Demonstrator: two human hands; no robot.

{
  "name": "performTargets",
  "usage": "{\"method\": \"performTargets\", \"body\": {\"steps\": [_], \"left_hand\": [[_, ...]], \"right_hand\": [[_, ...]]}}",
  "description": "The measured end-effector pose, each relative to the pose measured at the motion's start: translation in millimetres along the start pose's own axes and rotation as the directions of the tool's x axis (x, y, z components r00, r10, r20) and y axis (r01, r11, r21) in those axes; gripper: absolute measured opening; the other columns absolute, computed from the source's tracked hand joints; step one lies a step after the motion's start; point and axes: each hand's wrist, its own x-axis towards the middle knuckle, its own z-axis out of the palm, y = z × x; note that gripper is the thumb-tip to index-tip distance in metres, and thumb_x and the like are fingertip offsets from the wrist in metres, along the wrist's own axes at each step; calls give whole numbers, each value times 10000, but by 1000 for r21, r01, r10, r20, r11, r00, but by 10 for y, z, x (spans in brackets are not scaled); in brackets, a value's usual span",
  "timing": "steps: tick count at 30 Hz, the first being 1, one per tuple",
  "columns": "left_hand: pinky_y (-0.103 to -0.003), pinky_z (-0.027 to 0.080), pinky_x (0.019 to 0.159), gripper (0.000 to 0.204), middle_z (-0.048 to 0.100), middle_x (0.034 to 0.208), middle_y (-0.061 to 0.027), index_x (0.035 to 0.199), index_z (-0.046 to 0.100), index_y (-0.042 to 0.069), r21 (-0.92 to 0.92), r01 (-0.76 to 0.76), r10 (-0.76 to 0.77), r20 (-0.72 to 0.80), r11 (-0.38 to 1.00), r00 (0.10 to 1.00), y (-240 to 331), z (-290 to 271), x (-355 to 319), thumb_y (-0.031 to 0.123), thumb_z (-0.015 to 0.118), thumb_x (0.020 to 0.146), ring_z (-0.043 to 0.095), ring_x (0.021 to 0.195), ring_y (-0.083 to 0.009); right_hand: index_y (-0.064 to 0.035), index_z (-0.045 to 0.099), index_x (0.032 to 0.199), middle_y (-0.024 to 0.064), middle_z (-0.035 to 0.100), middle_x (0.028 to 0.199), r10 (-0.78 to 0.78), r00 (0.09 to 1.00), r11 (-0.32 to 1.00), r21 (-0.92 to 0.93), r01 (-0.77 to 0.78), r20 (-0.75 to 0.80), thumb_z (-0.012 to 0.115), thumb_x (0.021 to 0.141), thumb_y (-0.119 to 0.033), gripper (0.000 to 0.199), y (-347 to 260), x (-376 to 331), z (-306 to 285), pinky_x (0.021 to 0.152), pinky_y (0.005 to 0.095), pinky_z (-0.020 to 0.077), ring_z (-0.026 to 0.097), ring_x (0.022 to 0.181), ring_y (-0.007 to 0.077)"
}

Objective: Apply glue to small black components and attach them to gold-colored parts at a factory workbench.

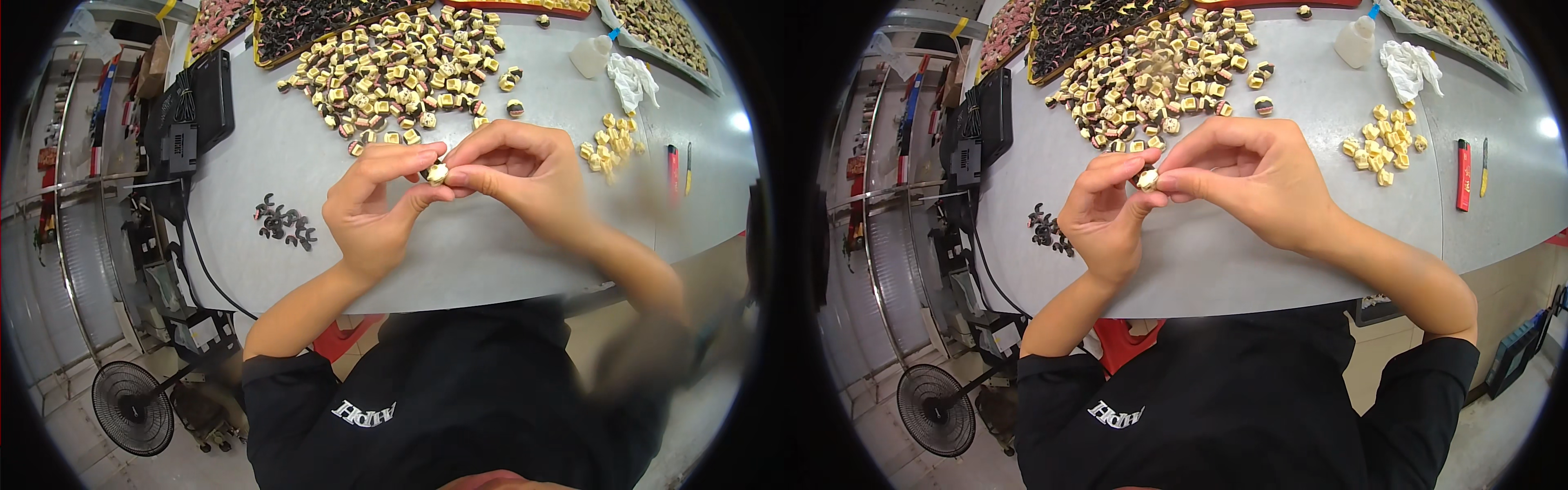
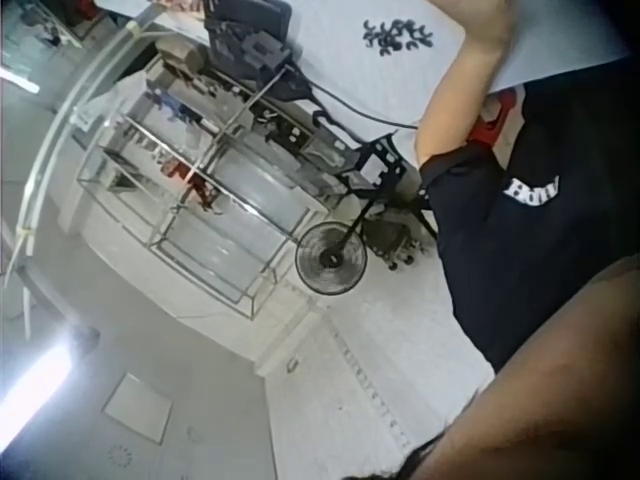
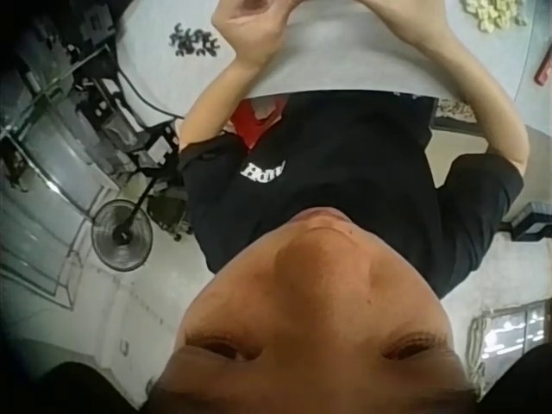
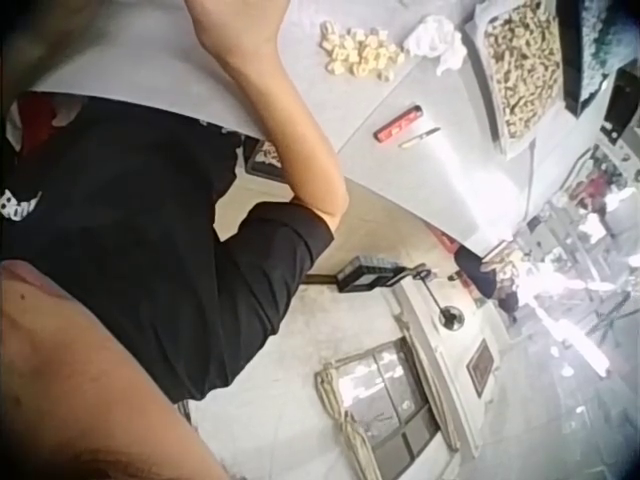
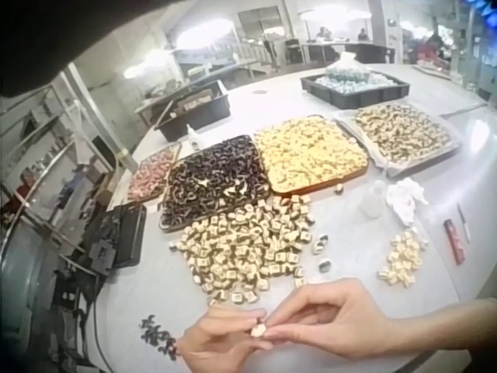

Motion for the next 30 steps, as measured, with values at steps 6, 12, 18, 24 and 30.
{"method": "performTargets", "body": {"steps": [6, 12, 18, 24, 30], "left_hand": [[-290, 464, 812, 233, 623, 956, -132, 1041, 562, -52, -119, 163, -171, -60, 979, 983, 80, 61, 10, -25, 620, 817, 580, 914, -175], [-279, 441, 827, 193, 605, 945, -114, 1048, 545, -59, -279, 340, -360, -24, 898, 933, 35, -94, 4, 33, 566, 880, 568, 907, -160], [-264, 432, 829, 197, 610, 949, -119, 1038, 554, -39, -369, 387, -409, 18, 845, 912, 4, -146, -5, 73, 586, 879, 569, 928, -156], [-257, 424, 835, 218, 619, 1000, -130, 1059, 559, -21, -273, 365, -376, 11, 890, 927, 11, -128, 100, 92, 597, 876, 571, 951, -154], [-266, 425, 851, 263, 610, 1054, -128, 1101, 549, -6, -381, 393, -434, -26, 837, 900, -1, -164, 140, 134, 595, 884, 558, 974, -143]], "right_hand": [[61, 574, 917, 121, 608, 938, -56, 997, 997, -63, 52, -55, 593, 836, 31, 87, 27, -16, 21, 763, 271, 529, 614, 835, 155], [25, 569, 945, 102, 607, 933, -91, 993, 984, -159, 79, -71, 593, 859, -36, 108, 2, 16, -34, 721, 251, 493, 584, 832, 125], [5, 574, 927, 89, 608, 927, -119, 988, 980, -170, 101, -101, 589, 865, -54, 87, 19, 20, -57, 690, 234, 477, 574, 809, 110], [-6, 549, 1014, 93, 556, 1046, -424, 860, 891, -302, 340, -284, 598, 843, -31, 180, 12, 90, -197, 801, 249, 457, 544, 938, 117], [25, 448, 1136, 104, 523, 1125, -567, 538, 823, -394, 410, -624, 650, 812, -125, 410, -157, 264, -769, 895, 254, 354, 481, 1036, 131]]}}
